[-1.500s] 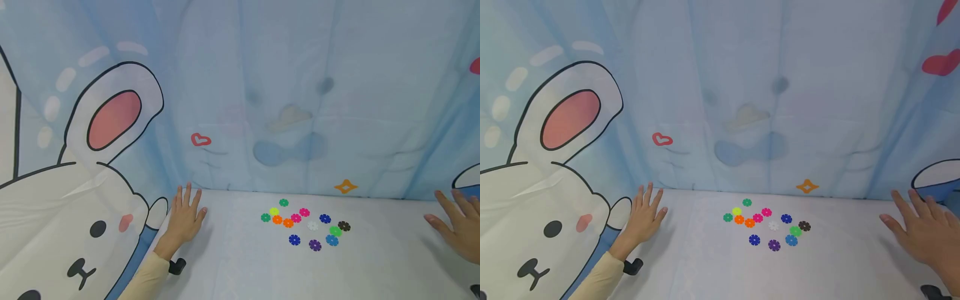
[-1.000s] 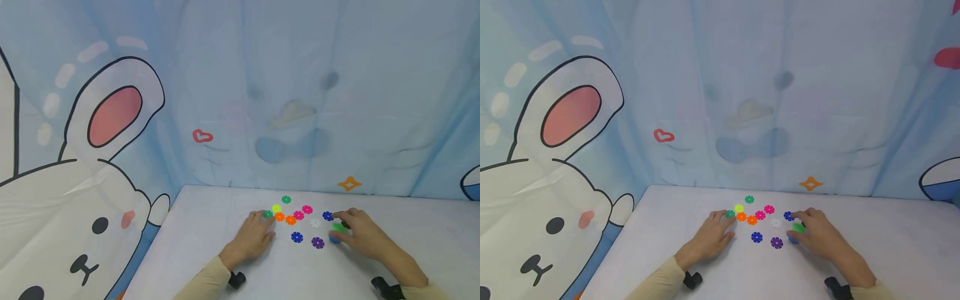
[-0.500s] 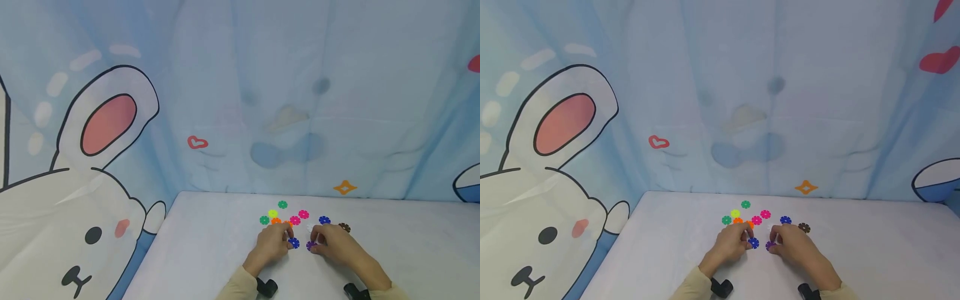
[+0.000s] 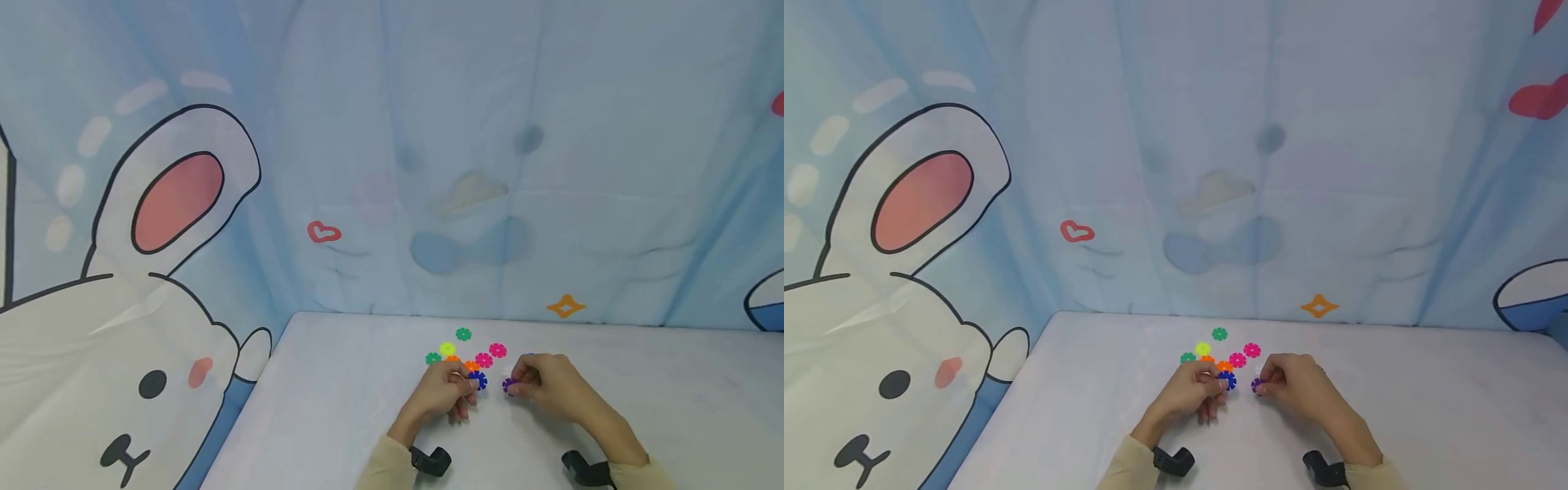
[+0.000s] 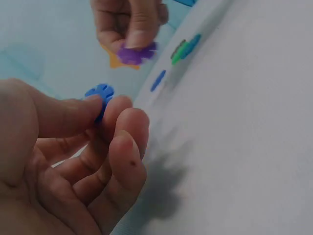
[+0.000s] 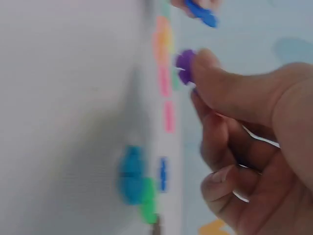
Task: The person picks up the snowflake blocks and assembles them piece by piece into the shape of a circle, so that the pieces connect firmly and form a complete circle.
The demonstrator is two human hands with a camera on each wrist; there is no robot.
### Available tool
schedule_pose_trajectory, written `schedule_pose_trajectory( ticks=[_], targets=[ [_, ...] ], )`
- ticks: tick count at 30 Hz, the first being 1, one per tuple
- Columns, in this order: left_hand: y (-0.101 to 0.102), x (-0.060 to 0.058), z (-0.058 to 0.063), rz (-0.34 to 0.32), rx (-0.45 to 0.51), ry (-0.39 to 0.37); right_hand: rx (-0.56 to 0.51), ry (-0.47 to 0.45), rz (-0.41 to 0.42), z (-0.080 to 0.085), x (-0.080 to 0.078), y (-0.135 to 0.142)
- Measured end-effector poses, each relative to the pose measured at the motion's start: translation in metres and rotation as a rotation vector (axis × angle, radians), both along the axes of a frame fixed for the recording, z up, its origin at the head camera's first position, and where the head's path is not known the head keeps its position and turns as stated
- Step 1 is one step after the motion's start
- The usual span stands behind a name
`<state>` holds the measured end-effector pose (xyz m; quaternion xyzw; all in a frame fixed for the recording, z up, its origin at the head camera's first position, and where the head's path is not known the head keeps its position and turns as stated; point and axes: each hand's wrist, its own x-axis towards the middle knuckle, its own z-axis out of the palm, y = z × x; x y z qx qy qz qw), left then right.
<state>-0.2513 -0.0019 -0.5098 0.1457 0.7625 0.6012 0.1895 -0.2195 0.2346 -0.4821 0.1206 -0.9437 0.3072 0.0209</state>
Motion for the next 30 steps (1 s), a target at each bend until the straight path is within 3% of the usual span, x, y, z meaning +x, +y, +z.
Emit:
schedule_pose_trajectory(
  ticks=[3,6,10,14,21,30],
  targets=[
    [-0.001,0.002,0.012,0.037,0.094,-0.024,-0.035,0.148,-0.043,0.016,0.000,0.000],
    [-0.002,0.006,0.032,0.073,0.186,-0.021,-0.051,0.338,-0.078,0.035,0.006,-0.004],
    [-0.003,0.018,0.062,0.092,0.300,-0.007,-0.055,0.577,-0.077,0.058,0.019,-0.013],
    [-0.003,0.034,0.088,0.085,0.400,0.001,-0.094,0.728,-0.037,0.077,0.033,-0.021],
    [0.002,0.058,0.112,0.049,0.497,0.022,-0.198,0.805,0.061,0.095,0.046,-0.031],
    [0.002,0.067,0.117,0.042,0.511,0.056,-0.243,0.787,0.072,0.100,0.057,-0.036]
  ],
)
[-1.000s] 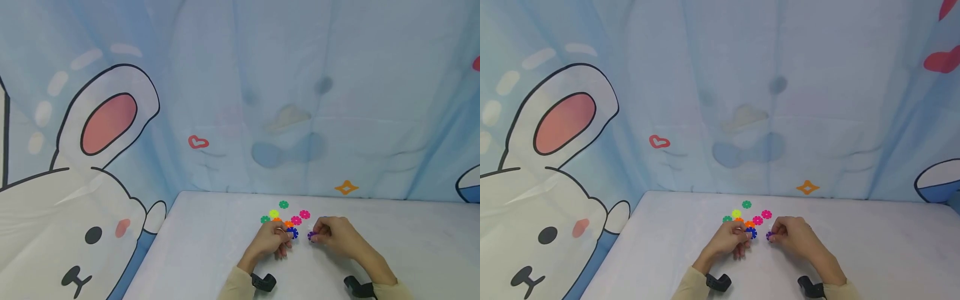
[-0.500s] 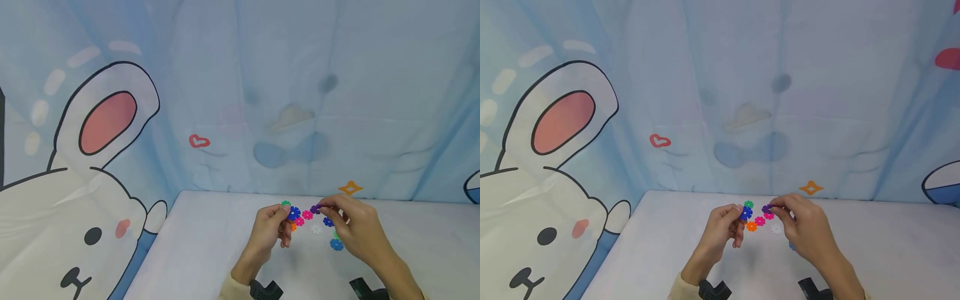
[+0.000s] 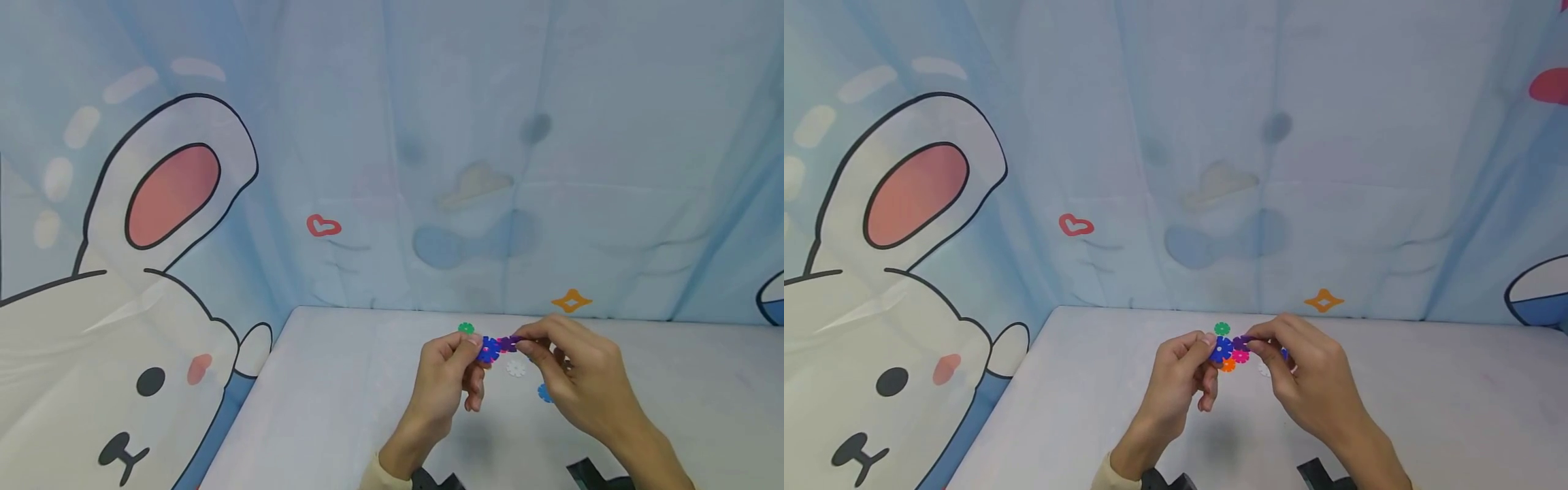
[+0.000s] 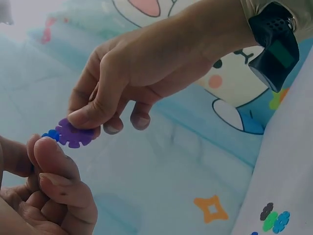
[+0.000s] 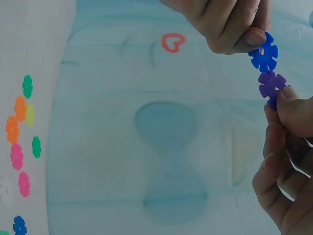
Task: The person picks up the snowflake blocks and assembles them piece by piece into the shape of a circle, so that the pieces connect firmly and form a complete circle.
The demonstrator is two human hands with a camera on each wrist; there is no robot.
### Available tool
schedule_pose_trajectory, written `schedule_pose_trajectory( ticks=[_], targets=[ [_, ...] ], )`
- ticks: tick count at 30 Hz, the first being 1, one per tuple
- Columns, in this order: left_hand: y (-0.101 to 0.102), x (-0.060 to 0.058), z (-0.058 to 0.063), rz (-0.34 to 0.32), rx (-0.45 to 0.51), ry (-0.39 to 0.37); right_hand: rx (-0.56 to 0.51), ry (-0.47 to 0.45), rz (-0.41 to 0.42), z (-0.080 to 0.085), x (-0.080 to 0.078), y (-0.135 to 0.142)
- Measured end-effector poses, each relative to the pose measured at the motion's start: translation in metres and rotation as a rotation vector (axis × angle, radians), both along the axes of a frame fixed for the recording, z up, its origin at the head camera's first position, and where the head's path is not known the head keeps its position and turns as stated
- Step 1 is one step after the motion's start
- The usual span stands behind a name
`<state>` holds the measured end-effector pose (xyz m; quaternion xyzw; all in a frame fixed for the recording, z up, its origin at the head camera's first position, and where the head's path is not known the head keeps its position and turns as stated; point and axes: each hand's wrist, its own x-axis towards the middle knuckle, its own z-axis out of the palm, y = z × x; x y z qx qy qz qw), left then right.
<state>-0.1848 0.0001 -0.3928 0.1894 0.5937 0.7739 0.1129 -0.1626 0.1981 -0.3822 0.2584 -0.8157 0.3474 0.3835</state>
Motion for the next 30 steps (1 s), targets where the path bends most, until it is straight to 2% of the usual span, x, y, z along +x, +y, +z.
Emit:
schedule_pose_trajectory(
  ticks=[4,12,18,22,24,26,28,30],
  targets=[
    [0.000,0.002,0.002,-0.003,-0.009,0.028,-0.003,-0.008,0.003,0.002,0.002,0.000],
    [0.000,0.008,0.004,-0.029,-0.018,0.092,-0.013,0.176,0.015,0.004,0.002,-0.007],
    [0.003,0.009,0.005,-0.027,0.000,0.144,0.015,0.236,-0.035,0.007,0.007,-0.014],
    [0.003,0.009,0.004,-0.008,-0.008,0.146,0.017,0.253,-0.045,0.006,0.006,-0.017],
    [0.002,0.008,0.003,0.000,-0.020,0.130,0.006,0.236,-0.037,0.004,0.005,-0.017],
    [-0.001,0.004,0.003,0.004,-0.044,0.105,0.005,0.165,-0.012,0.001,0.003,-0.013],
    [-0.004,0.000,0.002,0.002,-0.069,0.080,0.016,0.043,-0.014,-0.001,0.000,-0.004],
    [-0.007,-0.004,0.003,0.004,-0.088,0.059,0.048,-0.120,-0.045,-0.004,-0.005,0.009]
  ],
)
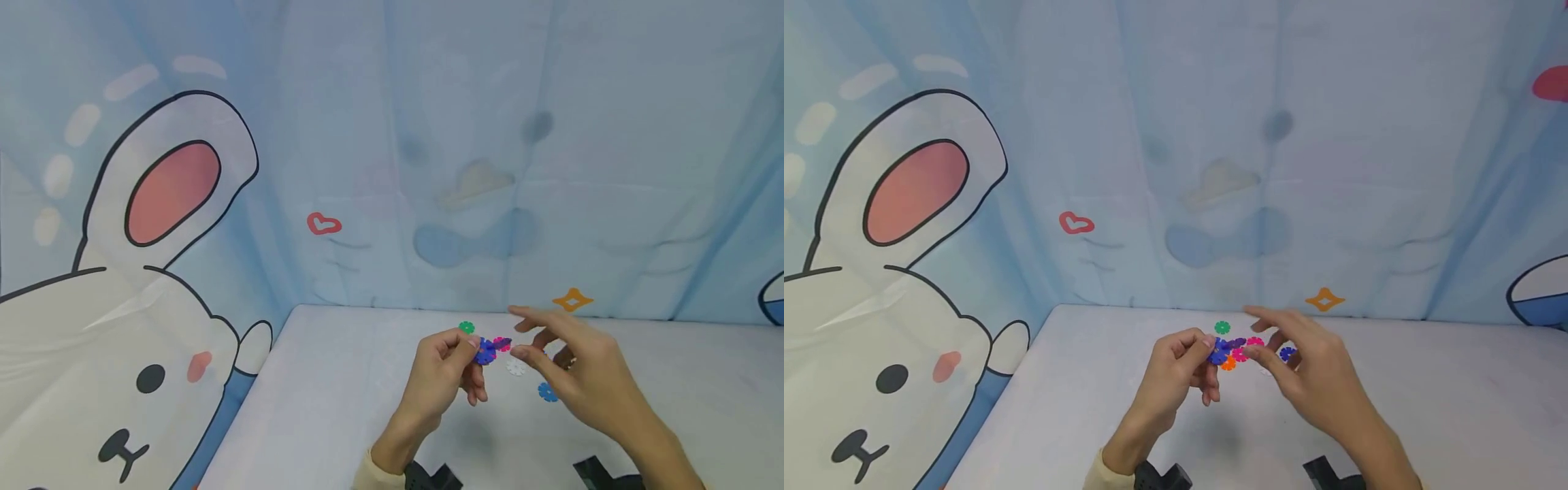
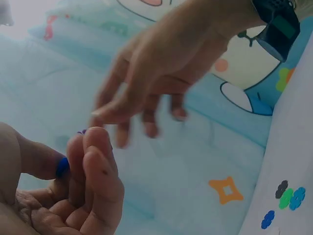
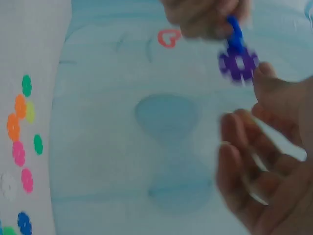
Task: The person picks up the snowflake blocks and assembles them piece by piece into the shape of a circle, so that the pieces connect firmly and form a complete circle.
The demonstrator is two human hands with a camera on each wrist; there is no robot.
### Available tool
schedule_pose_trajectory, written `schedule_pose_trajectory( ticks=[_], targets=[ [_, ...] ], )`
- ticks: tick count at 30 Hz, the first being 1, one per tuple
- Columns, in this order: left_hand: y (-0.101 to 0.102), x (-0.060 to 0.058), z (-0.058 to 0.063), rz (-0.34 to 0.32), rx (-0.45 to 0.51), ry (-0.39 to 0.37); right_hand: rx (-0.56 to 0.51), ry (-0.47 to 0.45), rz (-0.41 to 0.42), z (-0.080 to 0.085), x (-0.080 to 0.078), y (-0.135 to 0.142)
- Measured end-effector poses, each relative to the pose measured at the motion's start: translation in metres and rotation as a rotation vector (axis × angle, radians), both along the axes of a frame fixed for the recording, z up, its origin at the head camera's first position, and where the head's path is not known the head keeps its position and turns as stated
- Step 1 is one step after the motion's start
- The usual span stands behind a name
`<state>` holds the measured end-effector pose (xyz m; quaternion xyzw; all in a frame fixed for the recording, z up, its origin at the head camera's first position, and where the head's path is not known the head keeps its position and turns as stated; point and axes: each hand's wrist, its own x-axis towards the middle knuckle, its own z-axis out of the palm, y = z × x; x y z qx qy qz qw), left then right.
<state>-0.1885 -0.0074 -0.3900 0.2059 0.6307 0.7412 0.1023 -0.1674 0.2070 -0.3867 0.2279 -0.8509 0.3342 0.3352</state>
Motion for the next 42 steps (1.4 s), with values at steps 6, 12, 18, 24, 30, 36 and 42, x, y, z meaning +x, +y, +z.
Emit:
schedule_pose_trajectory(
  ticks=[6,12,18,24,30,36,42],
  targets=[
    [-0.005,-0.004,0.000,0.010,0.017,-0.014,0.187,-0.530,-0.131,-0.029,-0.027,0.046],
    [-0.006,-0.004,-0.001,0.021,0.042,-0.046,0.310,-0.847,-0.156,-0.077,-0.054,0.069],
    [-0.005,-0.003,-0.001,0.058,0.128,-0.102,0.332,-0.917,-0.182,-0.102,-0.064,0.061],
    [-0.003,-0.002,-0.001,0.067,0.136,-0.108,0.334,-0.904,-0.206,-0.103,-0.062,0.053],
    [-0.002,-0.001,-0.002,0.056,0.149,-0.107,0.346,-0.925,-0.187,-0.103,-0.059,0.054],
    [-0.002,-0.001,-0.002,0.040,0.144,-0.102,0.327,-0.896,-0.162,-0.100,-0.057,0.056],
    [-0.001,0.001,-0.001,0.013,0.116,-0.078,0.166,-0.614,-0.140,-0.072,-0.047,0.043]
  ],
)
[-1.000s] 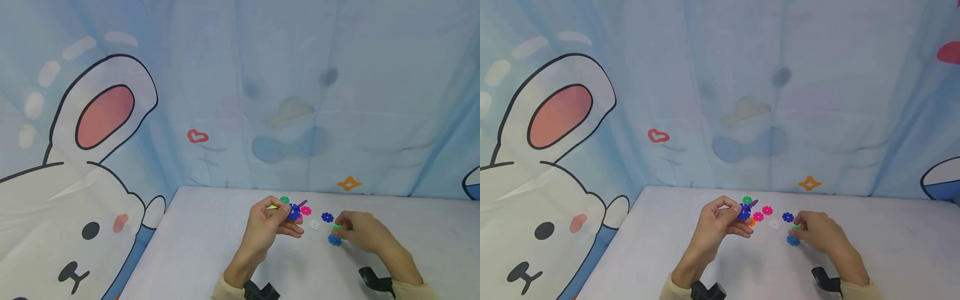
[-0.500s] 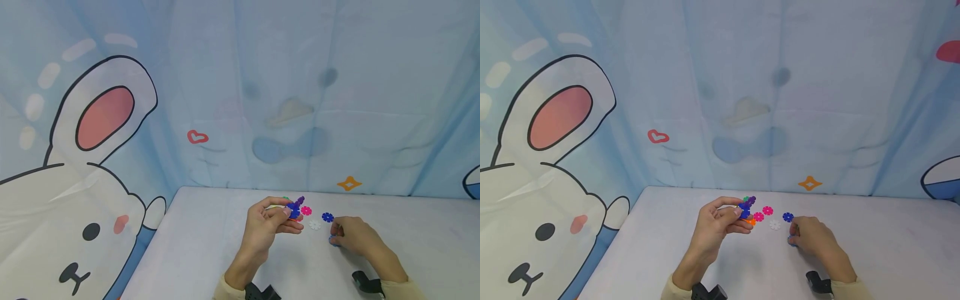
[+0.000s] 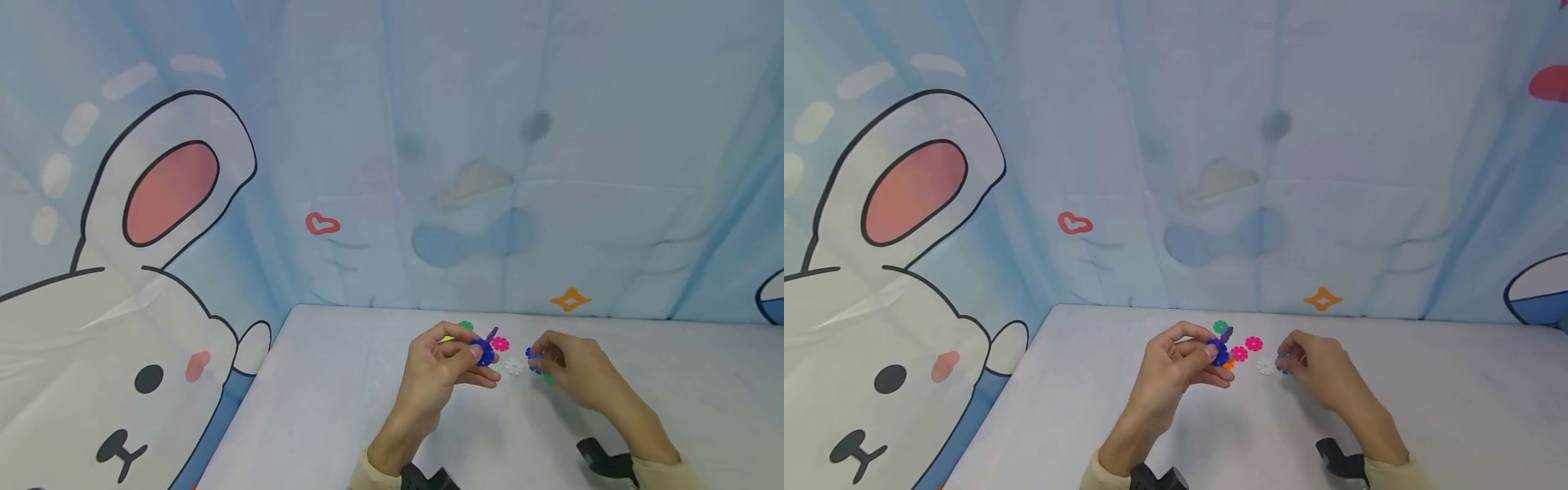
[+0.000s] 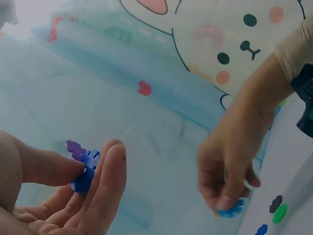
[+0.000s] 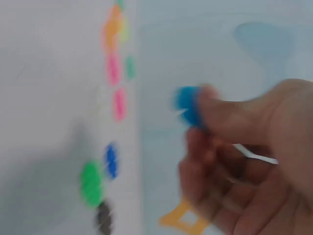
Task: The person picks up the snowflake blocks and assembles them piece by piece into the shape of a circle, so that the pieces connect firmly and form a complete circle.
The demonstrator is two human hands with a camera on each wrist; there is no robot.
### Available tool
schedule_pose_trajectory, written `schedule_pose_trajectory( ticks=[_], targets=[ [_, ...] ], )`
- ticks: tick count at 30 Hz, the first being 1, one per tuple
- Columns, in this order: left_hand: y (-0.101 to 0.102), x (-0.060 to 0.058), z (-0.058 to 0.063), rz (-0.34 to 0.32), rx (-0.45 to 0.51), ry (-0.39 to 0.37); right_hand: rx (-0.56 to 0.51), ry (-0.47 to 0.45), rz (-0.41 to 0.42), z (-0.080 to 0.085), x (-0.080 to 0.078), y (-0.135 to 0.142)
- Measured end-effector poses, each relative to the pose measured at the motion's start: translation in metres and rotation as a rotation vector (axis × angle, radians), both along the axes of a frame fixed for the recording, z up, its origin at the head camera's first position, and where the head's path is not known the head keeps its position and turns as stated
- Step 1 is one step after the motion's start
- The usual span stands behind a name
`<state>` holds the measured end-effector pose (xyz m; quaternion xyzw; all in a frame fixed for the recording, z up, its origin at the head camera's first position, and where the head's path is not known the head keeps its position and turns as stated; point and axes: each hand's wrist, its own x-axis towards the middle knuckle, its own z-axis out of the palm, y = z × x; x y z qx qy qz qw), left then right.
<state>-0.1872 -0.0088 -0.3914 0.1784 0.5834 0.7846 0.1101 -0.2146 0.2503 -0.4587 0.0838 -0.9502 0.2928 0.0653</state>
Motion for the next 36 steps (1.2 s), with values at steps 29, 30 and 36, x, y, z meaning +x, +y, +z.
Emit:
schedule_pose_trajectory(
  ticks=[29,30,36],
  targets=[
    [0.006,0.027,0.012,0.148,-0.221,0.436,-0.452,0.574,0.236,0.086,0.062,-0.036],
    [0.006,0.028,0.012,0.154,-0.228,0.446,-0.433,0.583,0.235,0.086,0.062,-0.036],
    [0.008,0.031,0.011,0.166,-0.210,0.530,-0.398,0.621,0.222,0.089,0.068,-0.039]
  ],
)
